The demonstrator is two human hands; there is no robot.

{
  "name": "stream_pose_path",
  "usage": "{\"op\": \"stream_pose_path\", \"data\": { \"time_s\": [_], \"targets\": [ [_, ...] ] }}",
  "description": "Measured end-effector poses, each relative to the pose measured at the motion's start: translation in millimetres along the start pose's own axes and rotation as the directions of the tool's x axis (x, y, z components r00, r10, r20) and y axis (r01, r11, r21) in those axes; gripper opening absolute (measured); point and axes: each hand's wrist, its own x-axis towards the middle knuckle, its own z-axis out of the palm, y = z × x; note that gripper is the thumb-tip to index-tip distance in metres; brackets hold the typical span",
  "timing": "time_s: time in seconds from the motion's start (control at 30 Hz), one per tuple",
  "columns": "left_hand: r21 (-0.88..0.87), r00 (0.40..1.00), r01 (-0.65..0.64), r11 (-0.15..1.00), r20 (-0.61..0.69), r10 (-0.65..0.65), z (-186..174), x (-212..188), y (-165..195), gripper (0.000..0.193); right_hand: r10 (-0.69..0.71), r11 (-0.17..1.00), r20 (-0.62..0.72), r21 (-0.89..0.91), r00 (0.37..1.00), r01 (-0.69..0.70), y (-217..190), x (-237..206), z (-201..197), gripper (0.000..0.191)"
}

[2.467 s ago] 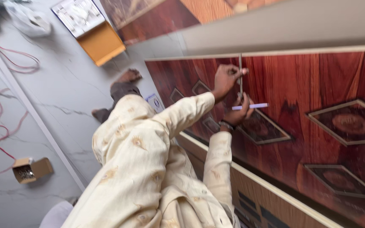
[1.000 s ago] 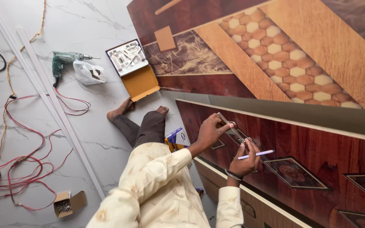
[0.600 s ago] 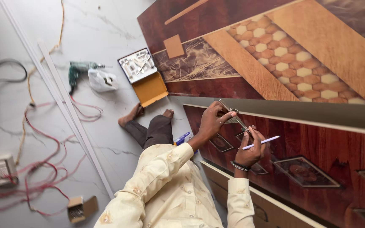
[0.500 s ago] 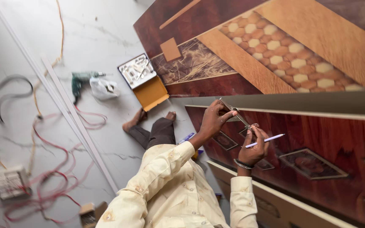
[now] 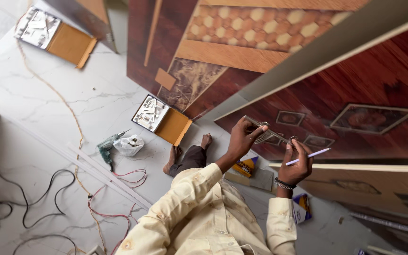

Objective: The person holds a metal door lock against a wooden door and uses a pencil to mark the positions for the screws. They repeat this process on multiple doors, marking the top and bottom sections for installation.

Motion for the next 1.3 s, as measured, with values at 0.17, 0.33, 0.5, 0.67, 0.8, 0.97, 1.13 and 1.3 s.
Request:
{"op": "stream_pose_path", "data": {
  "time_s": [0.17, 0.33, 0.5, 0.67, 0.8, 0.97, 1.13, 1.3],
  "targets": [
    [-0.057, 0.993, -0.022, 0.998, 0.116, 0.029, 40, -12, -5, 0.048, 0.157, 0.983, -0.042, 0.104, 0.987, -0.152, 27, -18, -30, 0.018],
    [0.020, 0.978, 0.023, 1.000, 0.205, -0.027, 68, -27, -11, 0.044, 0.255, 0.966, -0.091, 0.066, 0.963, -0.250, 47, -45, -47, 0.018],
    [0.054, 0.967, -0.107, 0.993, 0.239, 0.091, 87, -51, -13, 0.040, 0.211, 0.970, -0.121, -0.095, 0.970, -0.223, 64, -72, -59, 0.017],
    [-0.005, 0.941, -0.054, 0.999, 0.335, 0.053, 99, -71, -7, 0.045, 0.327, 0.945, -0.202, 0.093, 0.923, -0.314, 67, -82, -71, 0.022],
    [0.067, 0.927, -0.128, 0.989, 0.363, 0.096, 103, -87, -3, 0.048, 0.330, 0.944, -0.234, 0.092, 0.914, -0.317, 61, -84, -77, 0.019],
    [0.025, 0.937, -0.054, 0.998, 0.346, 0.042, 99, -85, -9, 0.053, 0.380, 0.923, -0.241, 0.167, 0.893, -0.348, 60, -87, -76, 0.020],
    [0.006, 0.931, -0.033, 0.999, 0.363, 0.028, 82, -69, -16, 0.051, 0.312, 0.949, -0.263, 0.042, 0.913, -0.312, 53, -88, -64, 0.021],
    [0.048, 0.947, -0.040, 0.998, 0.319, 0.023, 64, -59, -20, 0.054, 0.420, 0.905, -0.225, 0.181, 0.879, -0.386, 42, -83, -50, 0.023]
  ]
}}
